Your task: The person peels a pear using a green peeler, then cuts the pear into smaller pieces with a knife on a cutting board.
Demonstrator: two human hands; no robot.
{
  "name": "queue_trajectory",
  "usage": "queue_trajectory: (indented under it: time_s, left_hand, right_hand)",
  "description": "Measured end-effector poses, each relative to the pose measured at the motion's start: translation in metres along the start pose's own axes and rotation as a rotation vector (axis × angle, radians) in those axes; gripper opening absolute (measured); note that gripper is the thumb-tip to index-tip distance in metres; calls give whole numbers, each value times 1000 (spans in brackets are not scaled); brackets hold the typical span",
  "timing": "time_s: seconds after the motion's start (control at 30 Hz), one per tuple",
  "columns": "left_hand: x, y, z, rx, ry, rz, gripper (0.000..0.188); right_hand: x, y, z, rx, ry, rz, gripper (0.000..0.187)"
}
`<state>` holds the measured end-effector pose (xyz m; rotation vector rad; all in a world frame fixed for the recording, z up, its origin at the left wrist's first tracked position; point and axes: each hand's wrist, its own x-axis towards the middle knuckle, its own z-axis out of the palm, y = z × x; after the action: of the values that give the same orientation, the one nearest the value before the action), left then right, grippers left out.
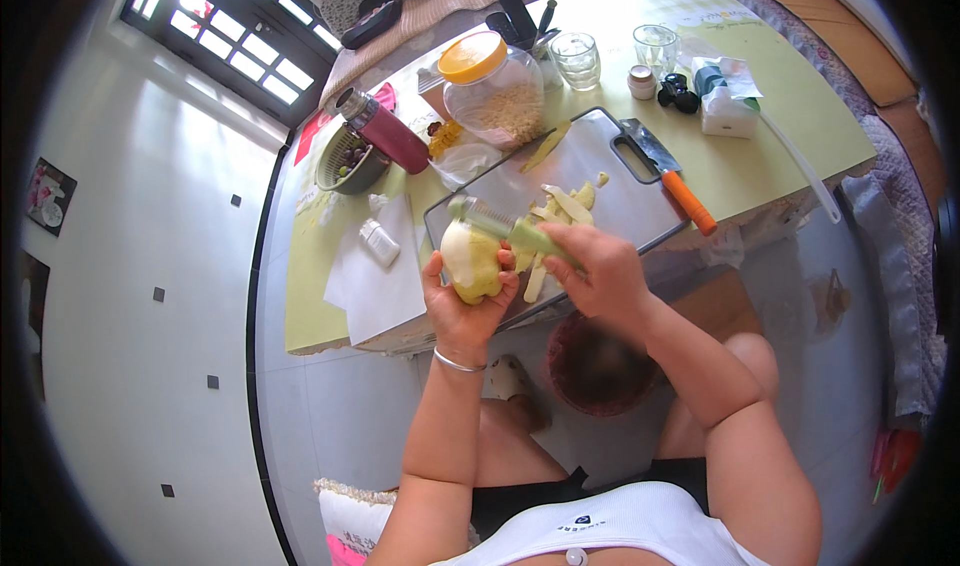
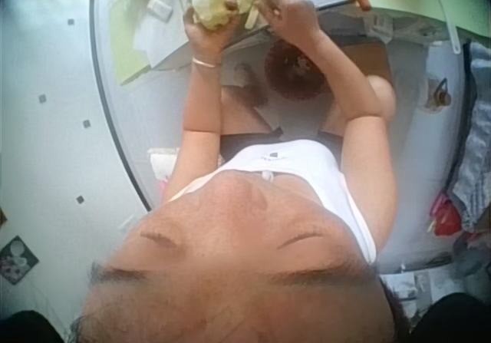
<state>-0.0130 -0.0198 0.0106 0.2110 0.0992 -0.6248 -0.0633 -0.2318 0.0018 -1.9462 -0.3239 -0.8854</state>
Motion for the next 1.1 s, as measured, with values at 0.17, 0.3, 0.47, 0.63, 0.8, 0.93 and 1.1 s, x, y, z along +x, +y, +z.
queue_trajectory:
  time_s: [0.17,0.3,0.47,0.63,0.8,0.93,1.1]
  left_hand:
    - [0,-2,-2,70,54,41,69]
    - [2,0,-7,38,27,3,68]
    - [0,-3,-3,96,116,28,64]
    - [-3,-12,11,39,123,7,61]
    - [1,-7,1,90,125,-21,61]
    - [-2,-13,4,194,42,-12,64]
    - [-6,-8,2,281,-71,-28,69]
  right_hand:
    - [-3,-14,-2,-14,-196,-98,37]
    - [-2,-13,-4,-45,-220,-149,39]
    - [-2,-9,-6,-70,-246,-162,39]
    - [0,8,-5,-69,-177,-75,35]
    - [2,14,-7,8,-174,34,32]
    - [4,27,-9,-114,-79,113,33]
    - [1,32,-7,-406,-131,198,34]
